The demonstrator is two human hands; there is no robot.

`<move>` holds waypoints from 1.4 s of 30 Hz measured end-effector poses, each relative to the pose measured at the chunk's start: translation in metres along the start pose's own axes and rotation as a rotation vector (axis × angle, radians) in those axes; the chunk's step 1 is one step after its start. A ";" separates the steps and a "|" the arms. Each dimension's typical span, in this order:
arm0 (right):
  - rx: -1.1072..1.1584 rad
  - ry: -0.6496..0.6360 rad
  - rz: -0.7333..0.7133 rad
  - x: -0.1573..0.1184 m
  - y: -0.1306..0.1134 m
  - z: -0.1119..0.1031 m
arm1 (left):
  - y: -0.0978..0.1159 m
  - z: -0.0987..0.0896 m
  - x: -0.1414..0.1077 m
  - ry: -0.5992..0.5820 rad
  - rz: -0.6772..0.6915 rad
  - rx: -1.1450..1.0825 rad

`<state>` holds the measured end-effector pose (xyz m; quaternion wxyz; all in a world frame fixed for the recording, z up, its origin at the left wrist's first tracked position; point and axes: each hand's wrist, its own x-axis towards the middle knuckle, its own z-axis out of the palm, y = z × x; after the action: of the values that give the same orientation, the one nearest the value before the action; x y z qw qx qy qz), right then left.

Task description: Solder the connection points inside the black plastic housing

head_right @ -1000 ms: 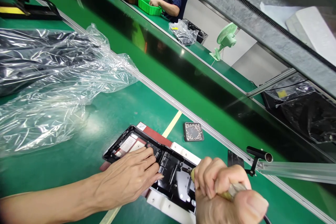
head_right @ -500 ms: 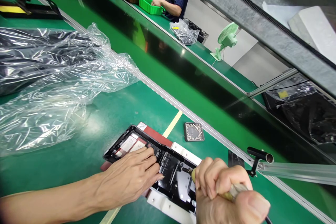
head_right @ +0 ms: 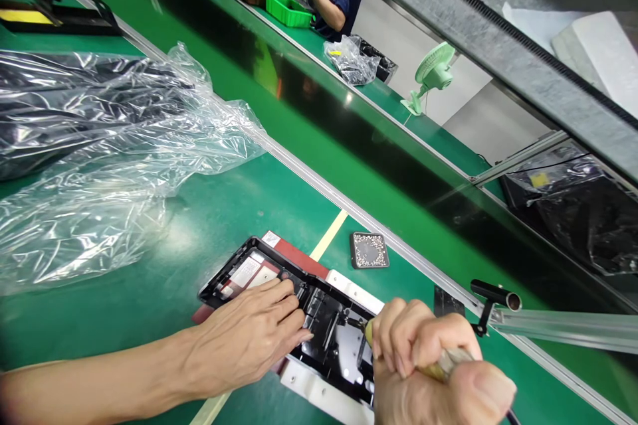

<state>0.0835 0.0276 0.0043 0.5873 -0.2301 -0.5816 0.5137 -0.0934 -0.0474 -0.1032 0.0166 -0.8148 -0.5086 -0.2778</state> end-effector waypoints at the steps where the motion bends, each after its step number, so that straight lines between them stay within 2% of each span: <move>1: 0.002 -0.004 0.001 0.000 0.000 0.000 | 0.000 0.000 0.000 0.004 -0.003 0.000; 11: 0.002 -0.002 -0.006 0.000 -0.003 0.002 | -0.001 -0.006 0.002 -0.006 0.009 -0.011; 42: -0.013 0.008 -0.041 0.001 -0.002 0.003 | 0.001 -0.004 0.001 0.000 -0.003 0.005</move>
<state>0.0811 0.0270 0.0072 0.5986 -0.2239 -0.5872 0.4967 -0.0943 -0.0480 -0.0990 0.0182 -0.8139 -0.5106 -0.2767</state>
